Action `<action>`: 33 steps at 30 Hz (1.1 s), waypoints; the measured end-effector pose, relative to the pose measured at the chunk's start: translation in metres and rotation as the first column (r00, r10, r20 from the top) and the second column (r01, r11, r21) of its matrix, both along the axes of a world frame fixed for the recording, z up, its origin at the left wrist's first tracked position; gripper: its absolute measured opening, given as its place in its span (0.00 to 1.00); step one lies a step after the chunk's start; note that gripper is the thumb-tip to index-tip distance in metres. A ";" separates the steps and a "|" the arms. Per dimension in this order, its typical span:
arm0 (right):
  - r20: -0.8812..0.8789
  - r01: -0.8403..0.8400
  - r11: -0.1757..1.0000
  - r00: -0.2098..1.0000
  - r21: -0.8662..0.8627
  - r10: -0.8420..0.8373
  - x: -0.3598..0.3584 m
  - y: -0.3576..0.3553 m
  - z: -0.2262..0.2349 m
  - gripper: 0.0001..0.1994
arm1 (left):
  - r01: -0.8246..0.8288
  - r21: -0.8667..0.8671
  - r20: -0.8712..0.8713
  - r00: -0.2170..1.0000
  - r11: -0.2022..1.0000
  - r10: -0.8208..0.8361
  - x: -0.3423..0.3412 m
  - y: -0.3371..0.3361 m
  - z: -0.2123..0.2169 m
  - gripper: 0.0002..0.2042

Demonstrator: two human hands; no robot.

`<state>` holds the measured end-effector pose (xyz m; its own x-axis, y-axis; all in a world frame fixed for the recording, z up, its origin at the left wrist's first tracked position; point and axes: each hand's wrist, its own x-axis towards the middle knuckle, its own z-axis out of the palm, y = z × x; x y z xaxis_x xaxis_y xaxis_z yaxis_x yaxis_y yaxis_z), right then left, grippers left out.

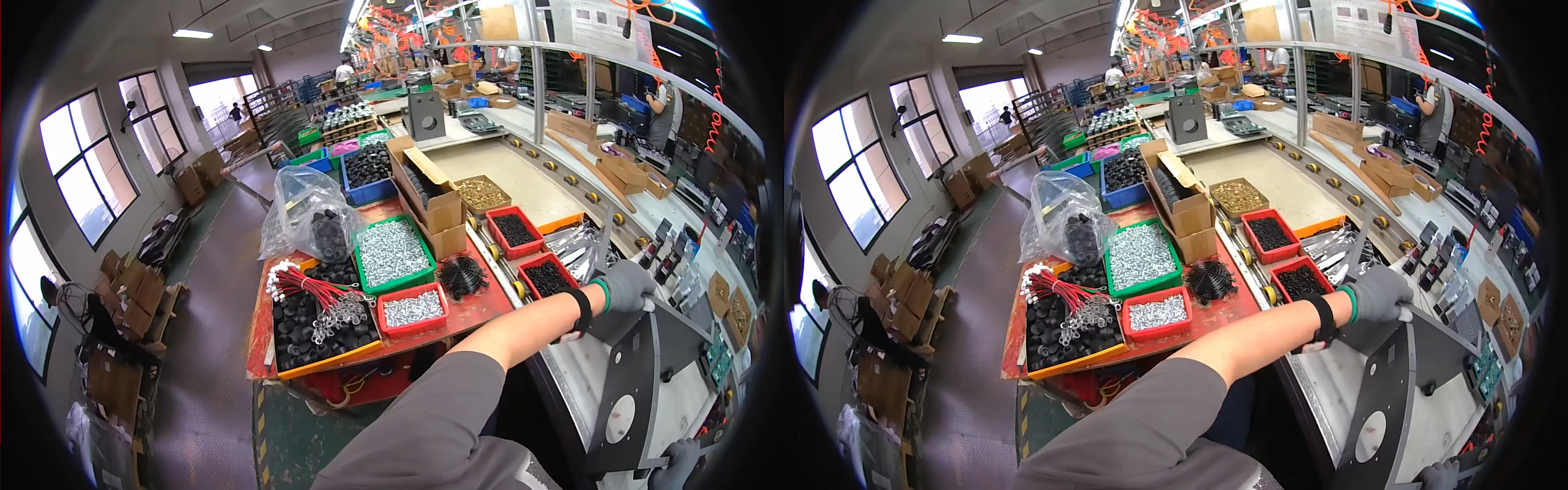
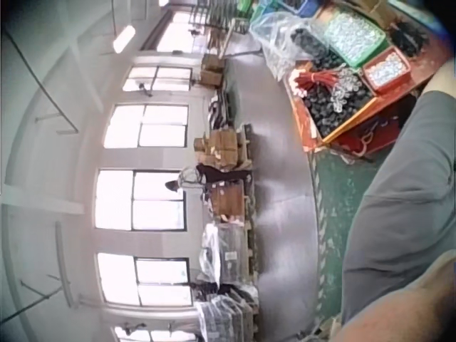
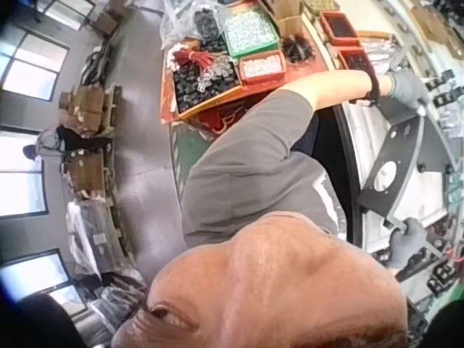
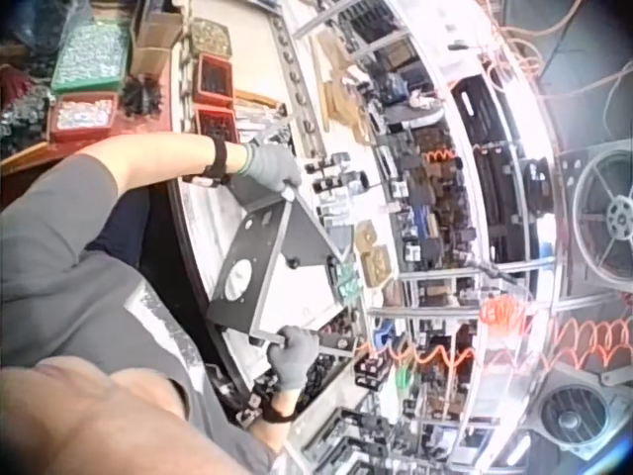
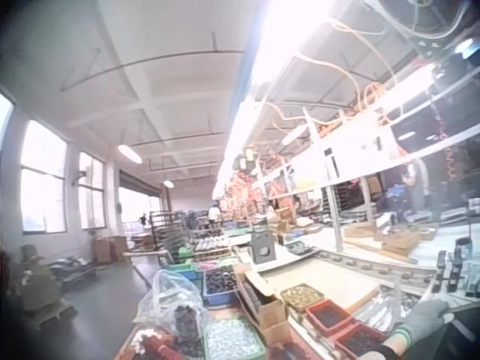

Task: The recorder is assembling an electronic housing, using an air screwdriver to secure panels and internal components like a cooling fan.

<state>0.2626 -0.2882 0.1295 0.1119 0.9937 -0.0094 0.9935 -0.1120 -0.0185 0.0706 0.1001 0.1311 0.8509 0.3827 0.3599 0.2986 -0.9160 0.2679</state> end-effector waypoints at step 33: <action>-0.228 0.209 0.805 0.969 0.555 -0.094 -0.030 -0.004 -0.030 0.22 | 0.136 -0.076 0.106 0.986 0.988 -0.128 0.008 -0.009 0.015 0.25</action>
<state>0.2331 -0.2925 0.0997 0.3147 0.7948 0.5189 0.9370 -0.1727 -0.3038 0.0782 0.0914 0.1461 0.8570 0.3016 0.4178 0.1446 -0.9190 0.3668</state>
